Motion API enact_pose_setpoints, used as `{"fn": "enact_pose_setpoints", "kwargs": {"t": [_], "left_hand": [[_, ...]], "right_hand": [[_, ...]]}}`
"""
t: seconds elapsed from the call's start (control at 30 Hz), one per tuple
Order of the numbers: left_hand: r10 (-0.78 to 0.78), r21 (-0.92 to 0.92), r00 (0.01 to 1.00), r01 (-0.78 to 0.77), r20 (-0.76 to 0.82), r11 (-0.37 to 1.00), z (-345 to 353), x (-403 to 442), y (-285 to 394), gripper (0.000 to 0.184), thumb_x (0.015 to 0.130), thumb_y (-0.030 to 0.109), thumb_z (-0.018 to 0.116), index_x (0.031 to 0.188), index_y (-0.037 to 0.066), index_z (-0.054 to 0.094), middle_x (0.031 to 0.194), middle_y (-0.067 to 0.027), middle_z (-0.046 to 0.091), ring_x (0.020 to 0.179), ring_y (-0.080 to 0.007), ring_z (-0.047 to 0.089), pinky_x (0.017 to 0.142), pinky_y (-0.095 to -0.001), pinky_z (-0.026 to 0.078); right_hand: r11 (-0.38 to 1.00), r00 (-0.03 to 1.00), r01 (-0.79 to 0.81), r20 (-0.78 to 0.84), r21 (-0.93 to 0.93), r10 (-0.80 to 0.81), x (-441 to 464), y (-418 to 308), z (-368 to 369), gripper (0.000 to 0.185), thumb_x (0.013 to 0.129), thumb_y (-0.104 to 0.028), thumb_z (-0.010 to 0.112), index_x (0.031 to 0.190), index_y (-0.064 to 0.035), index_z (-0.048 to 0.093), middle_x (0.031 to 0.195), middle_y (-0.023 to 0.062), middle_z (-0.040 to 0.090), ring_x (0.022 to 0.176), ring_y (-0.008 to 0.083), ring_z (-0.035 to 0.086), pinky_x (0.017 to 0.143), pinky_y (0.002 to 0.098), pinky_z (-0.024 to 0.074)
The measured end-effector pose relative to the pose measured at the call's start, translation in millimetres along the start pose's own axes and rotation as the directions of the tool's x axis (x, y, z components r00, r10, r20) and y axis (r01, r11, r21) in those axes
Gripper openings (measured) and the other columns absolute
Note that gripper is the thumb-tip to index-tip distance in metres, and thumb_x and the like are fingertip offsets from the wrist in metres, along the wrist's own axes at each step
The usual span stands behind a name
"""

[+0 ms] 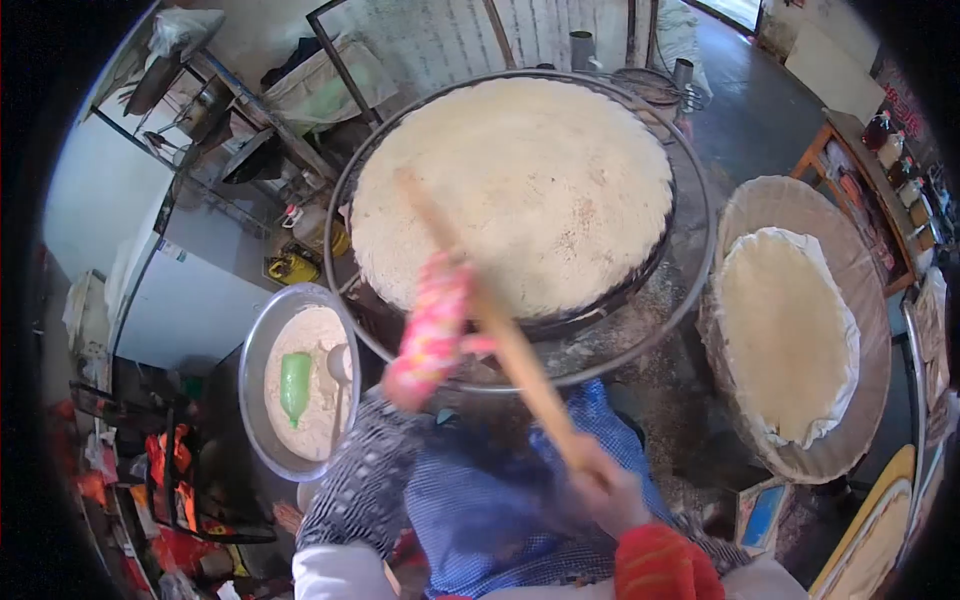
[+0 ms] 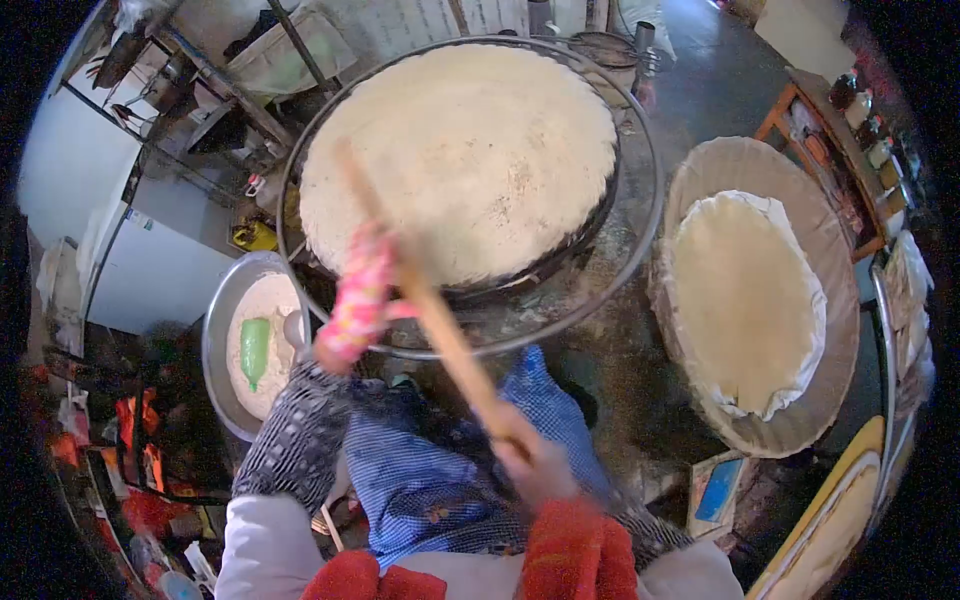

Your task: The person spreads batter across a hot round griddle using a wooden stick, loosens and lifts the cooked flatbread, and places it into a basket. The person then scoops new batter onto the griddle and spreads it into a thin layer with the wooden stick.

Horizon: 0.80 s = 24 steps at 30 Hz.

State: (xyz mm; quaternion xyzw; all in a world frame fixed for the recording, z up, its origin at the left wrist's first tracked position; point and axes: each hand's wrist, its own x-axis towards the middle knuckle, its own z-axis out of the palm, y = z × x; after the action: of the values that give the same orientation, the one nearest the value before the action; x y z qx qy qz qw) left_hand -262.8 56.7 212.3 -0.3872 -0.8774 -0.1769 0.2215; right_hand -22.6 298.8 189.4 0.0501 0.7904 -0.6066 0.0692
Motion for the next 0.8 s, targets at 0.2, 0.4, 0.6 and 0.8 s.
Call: {"fn": "enact_pose_setpoints", "kwargs": {"t": [0.2, 0.4, 0.6, 0.8], "left_hand": [[0.293, -0.205, 0.92, -0.243, 0.262, 0.948, 155, 140, 93, 0.091, 0.061, 0.063, 0.058, 0.118, -0.007, 0.046, 0.125, -0.0283, 0.043, 0.125, -0.0428, 0.034, 0.107, -0.0447, 0.026], [0.227, -0.103, 0.901, -0.203, 0.37, 0.974, 139, 137, 22, 0.082, 0.056, 0.064, 0.058, 0.097, -0.007, 0.055, 0.104, -0.0246, 0.054, 0.114, -0.0424, 0.044, 0.103, -0.0443, 0.032], [-0.021, 0.008, 0.966, 0.02, 0.259, 1.0, 83, 92, -79, 0.078, 0.061, 0.064, 0.055, 0.098, -0.005, 0.053, 0.105, -0.0246, 0.055, 0.111, -0.0435, 0.046, 0.098, -0.0448, 0.036], [-0.161, 0.154, 0.98, 0.142, 0.114, 0.978, 17, -6, -146, 0.077, 0.063, 0.063, 0.054, 0.097, -0.006, 0.052, 0.109, -0.024, 0.054, 0.113, -0.0438, 0.044, 0.098, -0.0453, 0.035]], "right_hand": [[0.78, 0.848, -0.235, -0.269, 0.581, 0.456, -39, 17, -59, 0.056, 0.082, -0.023, 0.062, 0.132, -0.0063, 0.043, 0.079, 0.0021, 0.059, 0.05, 0.0062, 0.046, 0.043, 0.0202, 0.0351], [0.626, 0.926, -0.363, 0.192, 0.69, 0.326, 19, -18, -67, 0.055, 0.089, -0.026, 0.054, 0.137, -0.0091, 0.036, 0.066, -0.0045, 0.05, 0.048, 0.0018, 0.041, 0.042, 0.018, 0.0314], [0.527, 0.86, -0.51, 0.423, 0.68, 0.287, 94, -31, -31, 0.043, 0.09, -0.011, 0.046, 0.133, -0.0073, 0.04, 0.093, 0.0053, 0.051, 0.063, 0.0069, 0.047, 0.056, 0.0195, 0.0395], [0.855, 0.844, -0.375, 0.513, 0.357, 0.156, 134, -42, 28, 0.042, 0.081, 0.004, 0.052, 0.123, -0.0007, 0.05, 0.118, 0.016, 0.056, 0.07, 0.0115, 0.055, 0.059, 0.0212, 0.0464]]}}
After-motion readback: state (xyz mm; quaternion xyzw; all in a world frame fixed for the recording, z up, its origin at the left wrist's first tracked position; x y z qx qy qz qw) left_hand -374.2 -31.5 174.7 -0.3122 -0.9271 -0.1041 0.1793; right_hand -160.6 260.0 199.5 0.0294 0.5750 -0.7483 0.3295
